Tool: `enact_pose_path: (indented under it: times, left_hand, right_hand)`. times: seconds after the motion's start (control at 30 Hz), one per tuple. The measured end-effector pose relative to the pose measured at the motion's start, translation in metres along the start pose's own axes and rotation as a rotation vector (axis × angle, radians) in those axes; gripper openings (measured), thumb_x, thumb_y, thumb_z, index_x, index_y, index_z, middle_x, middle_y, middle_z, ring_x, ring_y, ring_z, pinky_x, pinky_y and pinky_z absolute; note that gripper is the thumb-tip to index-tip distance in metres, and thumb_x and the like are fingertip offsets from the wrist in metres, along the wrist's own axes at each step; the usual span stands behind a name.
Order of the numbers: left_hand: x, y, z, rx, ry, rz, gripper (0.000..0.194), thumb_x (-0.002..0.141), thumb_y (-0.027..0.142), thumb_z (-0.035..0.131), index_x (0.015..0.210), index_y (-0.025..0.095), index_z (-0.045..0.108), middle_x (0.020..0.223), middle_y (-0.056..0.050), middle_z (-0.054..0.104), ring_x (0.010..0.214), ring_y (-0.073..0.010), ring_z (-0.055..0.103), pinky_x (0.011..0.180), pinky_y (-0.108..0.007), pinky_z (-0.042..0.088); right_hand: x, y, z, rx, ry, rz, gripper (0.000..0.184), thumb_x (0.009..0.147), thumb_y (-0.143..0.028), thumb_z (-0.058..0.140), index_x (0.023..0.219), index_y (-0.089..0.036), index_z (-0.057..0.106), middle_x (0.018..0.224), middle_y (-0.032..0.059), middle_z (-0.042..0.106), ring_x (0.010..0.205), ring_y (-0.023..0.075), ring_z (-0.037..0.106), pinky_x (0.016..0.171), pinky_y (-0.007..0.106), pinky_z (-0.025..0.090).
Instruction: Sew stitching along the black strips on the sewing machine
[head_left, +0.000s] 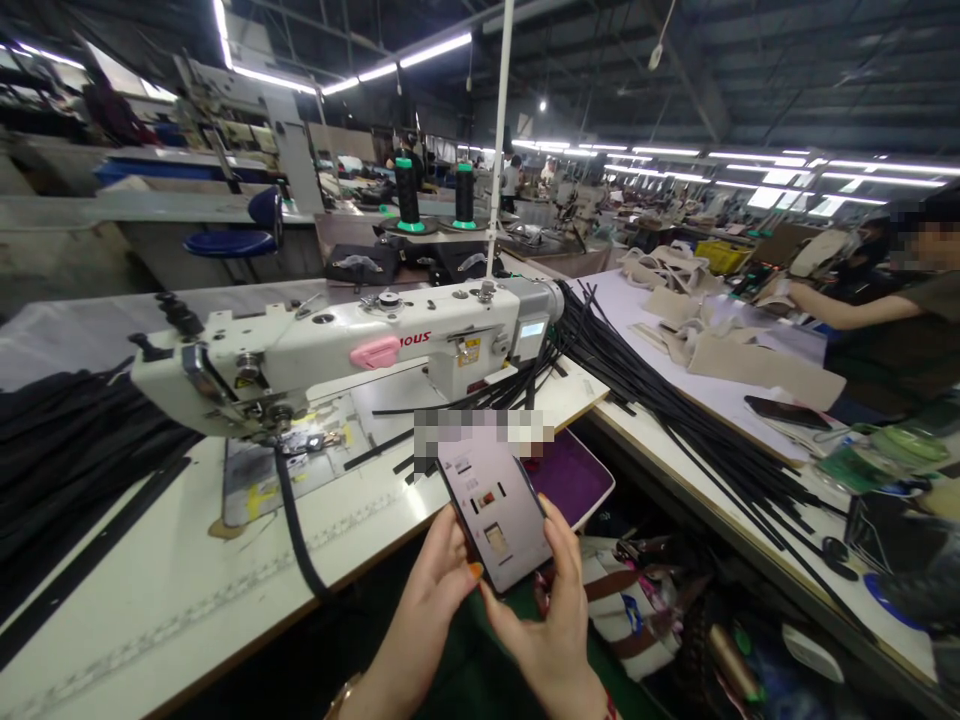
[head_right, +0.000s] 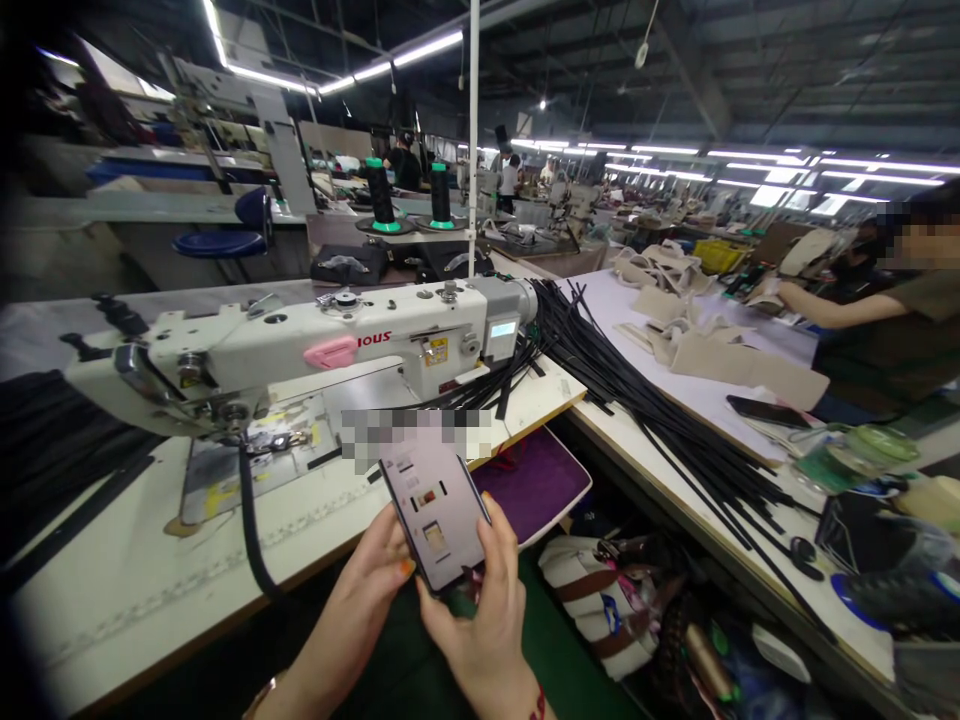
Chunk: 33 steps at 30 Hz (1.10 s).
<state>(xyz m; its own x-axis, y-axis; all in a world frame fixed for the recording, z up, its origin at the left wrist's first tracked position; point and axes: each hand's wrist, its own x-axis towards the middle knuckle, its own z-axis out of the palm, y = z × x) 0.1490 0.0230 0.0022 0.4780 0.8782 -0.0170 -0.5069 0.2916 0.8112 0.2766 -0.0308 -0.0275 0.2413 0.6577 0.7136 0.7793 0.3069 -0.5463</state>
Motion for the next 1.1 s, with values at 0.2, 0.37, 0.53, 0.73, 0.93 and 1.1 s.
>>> enact_pose_path:
  times: [0.2, 0.37, 0.53, 0.73, 0.93, 1.1]
  left_hand:
    - [0.000, -0.010, -0.007, 0.079, 0.027, 0.000, 0.057, 0.085, 0.024, 0.061, 0.140, 0.026, 0.046, 0.139, -0.008, 0.053, 0.129, -0.0312, 0.046, 0.106, -0.042, 0.041]
    - [0.001, -0.008, -0.008, 0.083, 0.048, -0.008, 0.061, 0.085, 0.029, 0.063, 0.142, 0.024, 0.043, 0.137, -0.010, 0.055, 0.126, -0.0323, 0.049, 0.104, -0.043, 0.044]
    - [0.001, -0.006, -0.013, 0.055, 0.064, -0.071, 0.056, 0.090, 0.035, 0.060, 0.142, 0.024, 0.043, 0.140, -0.009, 0.053, 0.127, -0.0306, 0.049, 0.107, -0.043, 0.040]
    - [0.000, -0.012, -0.017, -0.026, 0.113, -0.101, 0.051, 0.094, 0.039, 0.055, 0.142, 0.025, 0.043, 0.140, -0.008, 0.053, 0.126, -0.0283, 0.051, 0.107, -0.041, 0.041]
    - [0.001, -0.003, -0.007, -0.010, 0.109, -0.114, 0.054, 0.091, 0.042, 0.059, 0.140, 0.024, 0.046, 0.136, -0.010, 0.057, 0.123, -0.0303, 0.054, 0.105, -0.045, 0.043]
    - [0.003, -0.005, -0.003, -0.009, 0.183, -0.103, 0.057, 0.086, 0.046, 0.064, 0.137, 0.025, 0.050, 0.131, -0.010, 0.060, 0.118, -0.0323, 0.057, 0.101, -0.046, 0.046]
  right_hand:
    - [0.000, -0.002, -0.002, 0.000, -0.009, 0.036, 0.084, 0.074, -0.016, 0.072, 0.143, -0.020, 0.026, 0.141, 0.0196, 0.042, 0.130, 0.0320, 0.046, 0.096, 0.050, 0.054]
    - [-0.001, -0.002, 0.001, 0.003, -0.022, 0.053, 0.084, 0.074, -0.018, 0.072, 0.144, -0.023, 0.025, 0.142, 0.0184, 0.041, 0.130, 0.0326, 0.046, 0.096, 0.051, 0.053]
    - [0.000, -0.002, 0.001, 0.005, -0.038, 0.053, 0.083, 0.075, -0.019, 0.071, 0.144, -0.023, 0.025, 0.142, 0.0186, 0.041, 0.130, 0.0323, 0.046, 0.096, 0.051, 0.053]
    - [-0.001, -0.003, 0.000, -0.002, -0.037, 0.058, 0.082, 0.076, -0.020, 0.071, 0.144, -0.022, 0.025, 0.142, 0.0187, 0.041, 0.130, 0.0322, 0.046, 0.095, 0.050, 0.054]
    - [-0.004, -0.003, 0.001, 0.008, -0.044, 0.069, 0.081, 0.076, -0.019, 0.070, 0.144, -0.022, 0.025, 0.143, 0.0188, 0.040, 0.131, 0.0326, 0.045, 0.095, 0.051, 0.054]
    - [-0.004, -0.002, 0.002, 0.019, -0.051, 0.048, 0.083, 0.076, -0.020, 0.071, 0.145, -0.022, 0.024, 0.144, 0.0195, 0.040, 0.131, 0.0330, 0.045, 0.096, 0.051, 0.053]
